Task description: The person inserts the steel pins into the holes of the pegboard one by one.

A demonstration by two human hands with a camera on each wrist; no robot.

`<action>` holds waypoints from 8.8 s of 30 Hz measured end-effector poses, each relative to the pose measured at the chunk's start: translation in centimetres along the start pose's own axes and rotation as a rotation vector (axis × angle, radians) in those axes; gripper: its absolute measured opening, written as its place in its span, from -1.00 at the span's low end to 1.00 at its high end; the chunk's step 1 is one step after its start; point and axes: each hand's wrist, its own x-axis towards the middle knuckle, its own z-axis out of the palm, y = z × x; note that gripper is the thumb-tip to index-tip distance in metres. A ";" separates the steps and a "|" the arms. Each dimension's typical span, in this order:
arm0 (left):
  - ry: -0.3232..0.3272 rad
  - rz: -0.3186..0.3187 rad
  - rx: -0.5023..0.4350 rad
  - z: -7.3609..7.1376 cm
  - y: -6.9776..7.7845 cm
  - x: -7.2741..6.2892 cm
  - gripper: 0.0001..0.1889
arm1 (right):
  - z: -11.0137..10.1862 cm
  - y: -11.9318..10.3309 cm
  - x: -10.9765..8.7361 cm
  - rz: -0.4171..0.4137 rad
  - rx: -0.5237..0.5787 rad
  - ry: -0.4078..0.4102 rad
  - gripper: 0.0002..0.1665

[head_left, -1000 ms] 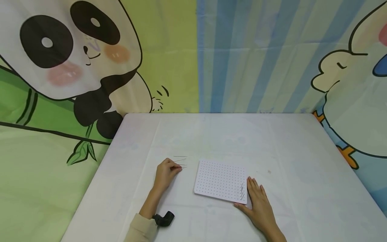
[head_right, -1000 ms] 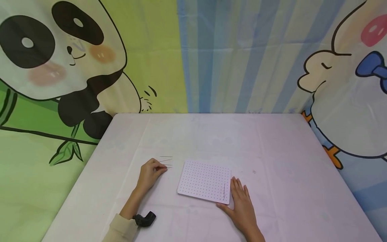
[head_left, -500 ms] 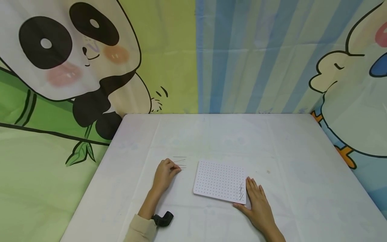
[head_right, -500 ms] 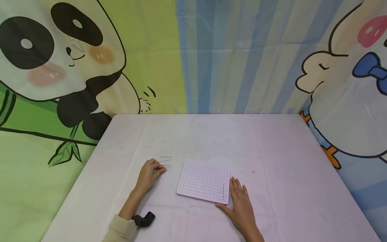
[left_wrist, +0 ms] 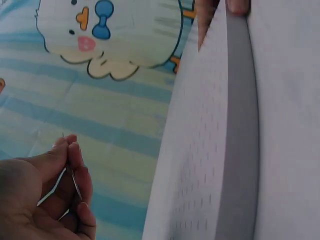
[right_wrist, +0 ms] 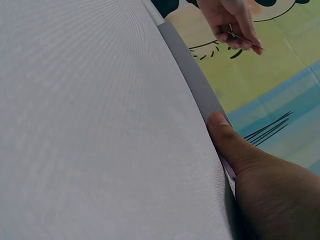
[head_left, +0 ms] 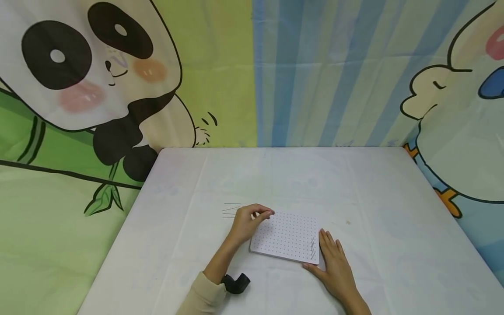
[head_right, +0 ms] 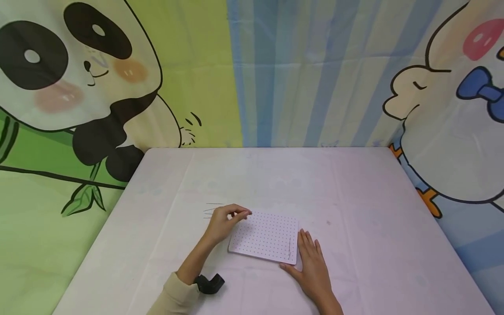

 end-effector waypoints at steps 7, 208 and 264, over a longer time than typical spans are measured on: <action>-0.086 0.128 -0.150 6.2 1.9 0.9 -0.91 | 0.3 -0.1 0.2 -0.012 0.011 -0.005 0.22; 0.126 0.134 0.393 -6.0 -11.0 -1.5 -0.90 | 0.2 0.0 -0.2 -0.002 0.020 0.004 0.23; 0.110 0.126 0.324 -4.9 -8.2 -0.3 -0.92 | 0.0 0.1 -0.1 -0.013 0.012 0.023 0.23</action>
